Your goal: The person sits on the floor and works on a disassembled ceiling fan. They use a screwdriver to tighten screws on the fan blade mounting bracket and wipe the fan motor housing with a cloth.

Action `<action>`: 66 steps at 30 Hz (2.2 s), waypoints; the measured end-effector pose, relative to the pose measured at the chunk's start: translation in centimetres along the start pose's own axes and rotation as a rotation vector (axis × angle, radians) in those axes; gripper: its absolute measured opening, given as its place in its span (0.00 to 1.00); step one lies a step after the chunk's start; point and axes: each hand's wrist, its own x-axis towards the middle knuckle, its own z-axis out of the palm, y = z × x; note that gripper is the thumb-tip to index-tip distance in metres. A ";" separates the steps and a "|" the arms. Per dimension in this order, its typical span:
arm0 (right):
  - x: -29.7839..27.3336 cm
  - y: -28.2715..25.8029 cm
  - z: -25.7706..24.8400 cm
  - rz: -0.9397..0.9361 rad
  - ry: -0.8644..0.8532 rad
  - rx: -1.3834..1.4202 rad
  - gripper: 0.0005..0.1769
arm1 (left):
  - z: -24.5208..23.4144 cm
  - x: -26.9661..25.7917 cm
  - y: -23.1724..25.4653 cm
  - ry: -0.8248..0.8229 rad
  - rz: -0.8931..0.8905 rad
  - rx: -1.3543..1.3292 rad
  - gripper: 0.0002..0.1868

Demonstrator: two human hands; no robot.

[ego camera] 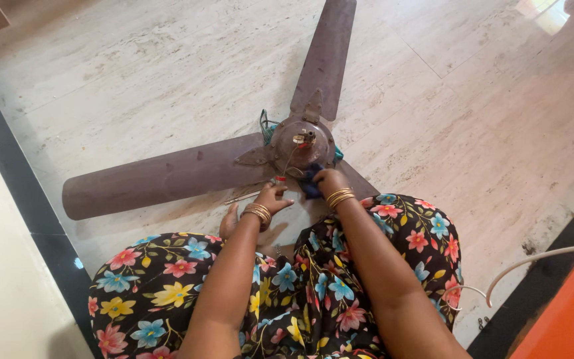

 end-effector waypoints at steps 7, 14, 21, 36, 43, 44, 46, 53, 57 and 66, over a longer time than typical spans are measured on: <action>0.6 1.7 -6.9 0.056 0.824 0.454 0.16 | -0.2 -1.1 1.9 -0.043 0.057 -0.159 0.31; -1.3 -1.9 -4.9 -0.338 1.001 0.080 0.34 | -0.1 -3.1 5.9 -0.094 0.068 -0.424 0.27; 0.1 -1.3 3.3 -0.114 -0.164 0.664 0.27 | 0.1 -4.0 7.6 -0.252 0.197 -0.601 0.27; -3.4 -5.5 -1.2 -0.270 0.363 0.387 0.09 | -7.4 -3.1 4.9 0.211 0.040 -0.570 0.14; -7.0 -9.1 2.7 -0.619 -0.177 -0.005 0.16 | -16.9 -8.9 9.9 0.280 0.095 -0.250 0.18; -7.3 -9.0 3.5 -0.674 -0.159 -0.036 0.18 | -17.8 -10.2 10.1 0.252 0.077 -0.242 0.19; -7.2 -9.3 5.4 -0.790 -0.112 -0.092 0.21 | -19.6 -12.7 10.0 0.199 0.049 -0.217 0.21; -6.4 -10.5 9.2 -0.912 0.104 -0.386 0.28 | -20.9 -15.8 8.5 0.357 -0.032 -0.424 0.18; -5.8 -9.9 10.5 -0.723 -0.066 -0.393 0.11 | -19.0 -14.1 8.3 0.292 0.004 -0.329 0.19; -6.1 -8.6 12.5 -0.493 0.040 -0.484 0.10 | -15.4 -11.3 7.8 0.210 -0.040 0.057 0.26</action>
